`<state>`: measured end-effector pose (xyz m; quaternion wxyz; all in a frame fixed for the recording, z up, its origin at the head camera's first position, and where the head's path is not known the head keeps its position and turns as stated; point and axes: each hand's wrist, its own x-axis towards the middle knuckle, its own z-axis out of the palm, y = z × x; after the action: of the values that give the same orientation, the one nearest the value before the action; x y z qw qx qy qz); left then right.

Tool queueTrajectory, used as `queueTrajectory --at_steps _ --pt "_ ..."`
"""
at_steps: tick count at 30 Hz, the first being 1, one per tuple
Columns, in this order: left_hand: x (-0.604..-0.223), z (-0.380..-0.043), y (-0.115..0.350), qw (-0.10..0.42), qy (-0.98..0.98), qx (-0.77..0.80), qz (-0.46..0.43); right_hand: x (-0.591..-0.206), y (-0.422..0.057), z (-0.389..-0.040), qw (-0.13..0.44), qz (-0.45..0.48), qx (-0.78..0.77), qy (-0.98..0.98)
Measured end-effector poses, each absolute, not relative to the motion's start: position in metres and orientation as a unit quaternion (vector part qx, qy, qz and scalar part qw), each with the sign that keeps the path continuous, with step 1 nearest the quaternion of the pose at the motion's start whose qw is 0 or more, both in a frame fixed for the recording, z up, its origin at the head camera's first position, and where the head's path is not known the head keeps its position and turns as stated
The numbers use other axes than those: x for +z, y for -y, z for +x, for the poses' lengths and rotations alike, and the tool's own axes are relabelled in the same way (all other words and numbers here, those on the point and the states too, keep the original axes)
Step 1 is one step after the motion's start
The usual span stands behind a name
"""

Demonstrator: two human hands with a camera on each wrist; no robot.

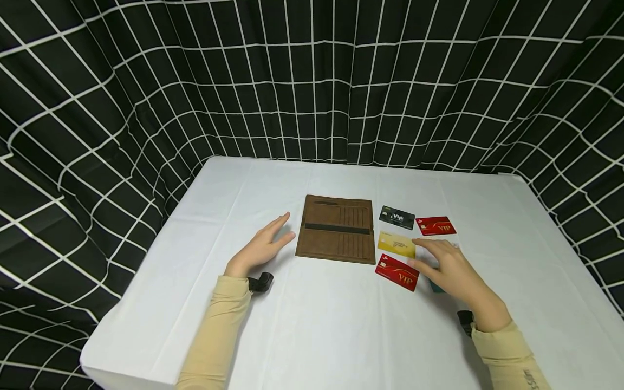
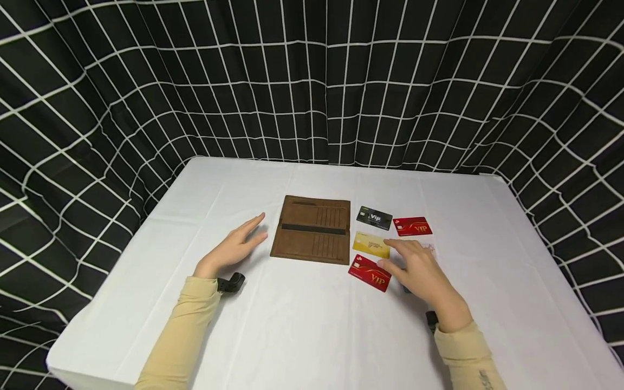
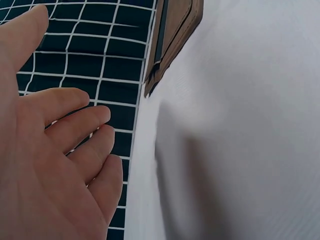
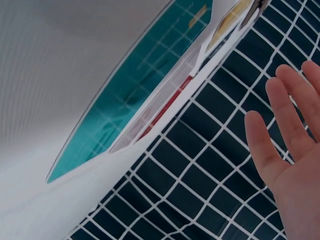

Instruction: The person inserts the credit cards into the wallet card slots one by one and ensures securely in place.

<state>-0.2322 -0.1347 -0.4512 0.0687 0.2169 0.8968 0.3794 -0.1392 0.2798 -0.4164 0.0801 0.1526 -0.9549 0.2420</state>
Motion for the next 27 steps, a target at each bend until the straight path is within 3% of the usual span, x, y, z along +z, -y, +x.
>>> queueTrajectory --at_steps 27 --pt "-0.469 -0.238 0.12 0.119 -0.891 0.38 0.218 -0.425 -0.268 -0.135 0.008 0.15 0.234 0.961"
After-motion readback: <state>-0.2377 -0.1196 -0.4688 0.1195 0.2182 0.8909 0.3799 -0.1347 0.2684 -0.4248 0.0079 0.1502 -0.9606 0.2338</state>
